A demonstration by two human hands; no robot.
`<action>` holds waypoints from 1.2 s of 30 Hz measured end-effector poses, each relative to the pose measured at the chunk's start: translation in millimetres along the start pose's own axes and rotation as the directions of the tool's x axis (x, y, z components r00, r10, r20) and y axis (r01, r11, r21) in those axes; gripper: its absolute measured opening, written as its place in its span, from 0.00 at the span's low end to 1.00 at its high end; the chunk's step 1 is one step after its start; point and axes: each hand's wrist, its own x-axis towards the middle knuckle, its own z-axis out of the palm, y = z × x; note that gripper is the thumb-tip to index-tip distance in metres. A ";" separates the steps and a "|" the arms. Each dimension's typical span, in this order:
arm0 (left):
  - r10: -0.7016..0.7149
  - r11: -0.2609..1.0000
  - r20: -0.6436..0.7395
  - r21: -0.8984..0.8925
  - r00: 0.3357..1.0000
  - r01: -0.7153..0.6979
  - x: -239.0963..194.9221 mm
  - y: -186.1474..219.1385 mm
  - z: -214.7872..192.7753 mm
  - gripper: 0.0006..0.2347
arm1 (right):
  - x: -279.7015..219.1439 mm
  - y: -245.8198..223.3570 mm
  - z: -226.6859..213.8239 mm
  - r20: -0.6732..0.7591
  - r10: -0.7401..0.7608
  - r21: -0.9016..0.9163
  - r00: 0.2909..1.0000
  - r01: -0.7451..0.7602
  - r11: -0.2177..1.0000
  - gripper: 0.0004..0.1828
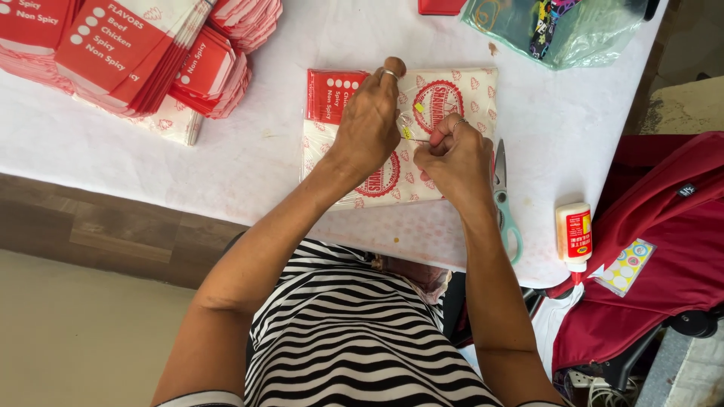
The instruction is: Organizing, folding, and applying adhesive to paper food bags for packaging.
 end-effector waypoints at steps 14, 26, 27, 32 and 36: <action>0.182 0.979 -0.384 0.156 0.905 -0.130 -14.6 -2.7 -56.7 0.12 | 90.1 50.9 -21.9 -0.204 -0.317 0.241 0.926 0.361 0.901 0.04; 0.190 0.944 -0.715 0.320 0.673 0.074 -96.1 -21.4 -184.8 0.07 | 112.1 -4.0 -35.7 -0.196 -0.546 0.086 0.815 0.569 0.818 0.02; 0.187 0.941 -0.725 0.326 0.663 0.092 -102.1 -28.6 -200.5 0.07 | 109.3 -13.2 -28.9 -0.181 -0.561 0.090 0.808 0.582 0.808 0.02; -0.769 0.638 -0.533 -0.601 0.353 0.482 -134.8 -120.2 -239.0 0.18 | 78.6 -59.4 21.7 0.137 -0.599 0.291 0.789 0.546 0.786 0.15; -0.886 0.415 -0.291 -0.845 0.361 0.336 -114.8 -121.0 -234.8 0.24 | 46.1 -115.8 73.1 0.226 -0.650 0.297 0.726 0.584 0.756 0.25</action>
